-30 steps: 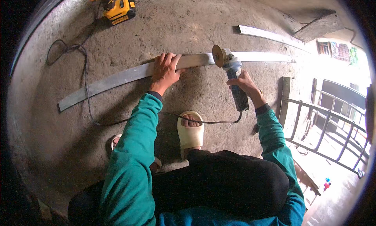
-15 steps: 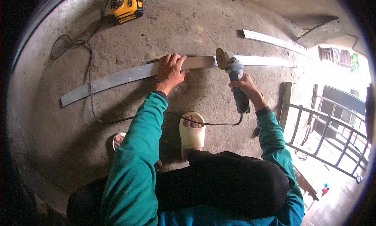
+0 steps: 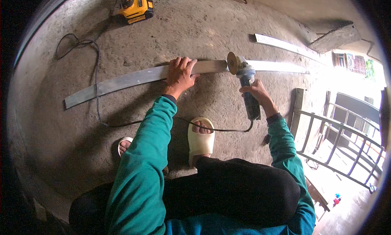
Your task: The person measures a metal stud with a tape measure and then cuts it using an angle grinder, creating sparks.
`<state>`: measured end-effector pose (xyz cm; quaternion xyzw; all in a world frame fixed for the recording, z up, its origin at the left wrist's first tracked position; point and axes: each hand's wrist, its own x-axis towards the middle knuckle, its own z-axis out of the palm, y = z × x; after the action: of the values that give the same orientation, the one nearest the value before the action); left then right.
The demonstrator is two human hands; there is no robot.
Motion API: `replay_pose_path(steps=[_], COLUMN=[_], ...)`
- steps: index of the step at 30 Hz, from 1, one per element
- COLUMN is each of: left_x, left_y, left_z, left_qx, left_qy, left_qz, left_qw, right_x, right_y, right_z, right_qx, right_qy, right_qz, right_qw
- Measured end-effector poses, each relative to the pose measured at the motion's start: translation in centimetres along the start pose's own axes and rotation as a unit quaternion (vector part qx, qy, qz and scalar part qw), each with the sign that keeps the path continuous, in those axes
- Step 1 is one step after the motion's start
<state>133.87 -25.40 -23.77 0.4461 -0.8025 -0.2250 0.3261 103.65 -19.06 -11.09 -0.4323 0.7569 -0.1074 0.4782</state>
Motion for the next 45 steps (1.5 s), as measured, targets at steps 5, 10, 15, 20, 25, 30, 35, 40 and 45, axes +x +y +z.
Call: replay_pose_path(steps=[5, 10, 15, 20, 25, 30, 35, 40, 45], left_x=[0.0, 0.1, 0.4, 0.1, 0.1, 0.1, -0.1, -0.1, -0.1], left_y=[0.1, 0.5, 0.8, 1.0, 0.9, 1.1, 0.7, 0.7, 0.6], left_z=[-0.2, -0.7, -0.8, -1.3, -1.4, -1.1, -0.9, -1.0, -0.7], left_qx=[0.006, 0.016, 0.020, 0.045, 0.039, 0.036, 0.021, 0.010, 0.014], left_qy=[0.000, -0.002, 0.001, -0.004, -0.006, -0.017, -0.005, -0.018, -0.002], left_qz=[0.000, -0.007, -0.004, -0.020, -0.027, -0.041, -0.040, -0.046, -0.040], left_qw=[1.000, 1.000, 1.000, 0.999, 0.999, 0.998, 0.999, 0.999, 0.999], right_x=[0.1, -0.1, -0.3, -1.5, -2.3, -2.1, -2.2, -2.5, -2.0], right_y=[0.0, -1.1, -1.2, -0.7, -0.1, 0.5, 0.3, -0.3, 0.4], right_z=[-0.2, -0.3, -0.5, -0.3, 0.0, 0.0, 0.5, 0.5, 0.2], right_qx=[0.009, -0.018, 0.010, 0.009, 0.049, 0.040, 0.040, 0.023, 0.027], right_qy=[-0.021, -0.025, -0.025, -0.026, -0.021, -0.021, -0.017, -0.017, -0.023], right_qz=[-0.008, 0.039, 0.013, 0.026, 0.008, 0.035, 0.024, 0.024, 0.046], right_qw=[1.000, 0.999, 1.000, 0.999, 0.999, 0.998, 0.999, 0.999, 0.998])
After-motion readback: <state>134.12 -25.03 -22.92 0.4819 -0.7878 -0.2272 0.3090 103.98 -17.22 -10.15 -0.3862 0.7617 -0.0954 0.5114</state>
